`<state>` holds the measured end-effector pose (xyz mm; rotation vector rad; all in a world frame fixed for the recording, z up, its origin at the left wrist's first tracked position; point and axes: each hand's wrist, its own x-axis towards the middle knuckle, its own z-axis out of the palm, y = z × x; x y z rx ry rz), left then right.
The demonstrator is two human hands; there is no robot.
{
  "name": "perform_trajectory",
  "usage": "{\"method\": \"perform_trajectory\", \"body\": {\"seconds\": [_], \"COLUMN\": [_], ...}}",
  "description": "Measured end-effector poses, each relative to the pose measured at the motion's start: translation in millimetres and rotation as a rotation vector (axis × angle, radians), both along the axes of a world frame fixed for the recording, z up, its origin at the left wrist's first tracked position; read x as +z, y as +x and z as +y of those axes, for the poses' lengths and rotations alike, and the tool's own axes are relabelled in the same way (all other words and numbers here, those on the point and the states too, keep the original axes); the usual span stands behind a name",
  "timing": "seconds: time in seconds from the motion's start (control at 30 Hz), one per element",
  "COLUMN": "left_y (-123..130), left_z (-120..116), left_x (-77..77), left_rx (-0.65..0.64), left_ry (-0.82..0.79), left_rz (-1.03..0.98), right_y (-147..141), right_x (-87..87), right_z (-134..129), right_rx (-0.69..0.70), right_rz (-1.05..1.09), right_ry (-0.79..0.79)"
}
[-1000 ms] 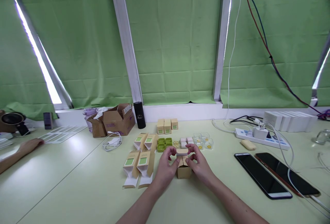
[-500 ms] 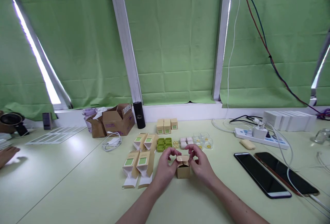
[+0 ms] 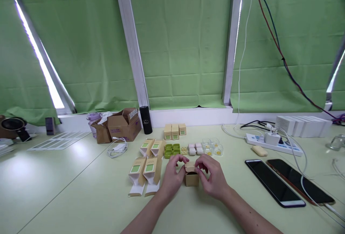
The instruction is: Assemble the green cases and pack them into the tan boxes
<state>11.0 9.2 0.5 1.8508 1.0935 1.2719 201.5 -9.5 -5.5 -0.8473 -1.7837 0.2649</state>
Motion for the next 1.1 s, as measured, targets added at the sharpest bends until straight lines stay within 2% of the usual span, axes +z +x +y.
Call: {"method": "perform_trajectory", "body": {"seconds": [0.1,0.27,0.37,0.83,1.1], "left_y": [-5,-12,-13,-16,-13], "left_z": [-1,-4,-6,-5,-7], "left_x": [2.8,9.2,11.3,5.6,8.4], "left_rx": [0.019,0.02,-0.014,-0.078,-0.098], "left_ry": [0.137,0.461,0.553,0.585,0.611], "left_rz": [0.045,0.209,0.256,0.312,0.291], "right_y": [1,2,3,2,3], "right_x": [-2.8,-7.3,-7.8,-5.2,-7.2], "right_z": [2,5,6,5,4], "right_rx": [0.005,-0.002,0.001,0.021,0.025], "right_rz": [-0.037,-0.086,-0.092,-0.112,-0.123], "right_ry": [0.076,0.149,0.162,0.162,0.156]}}
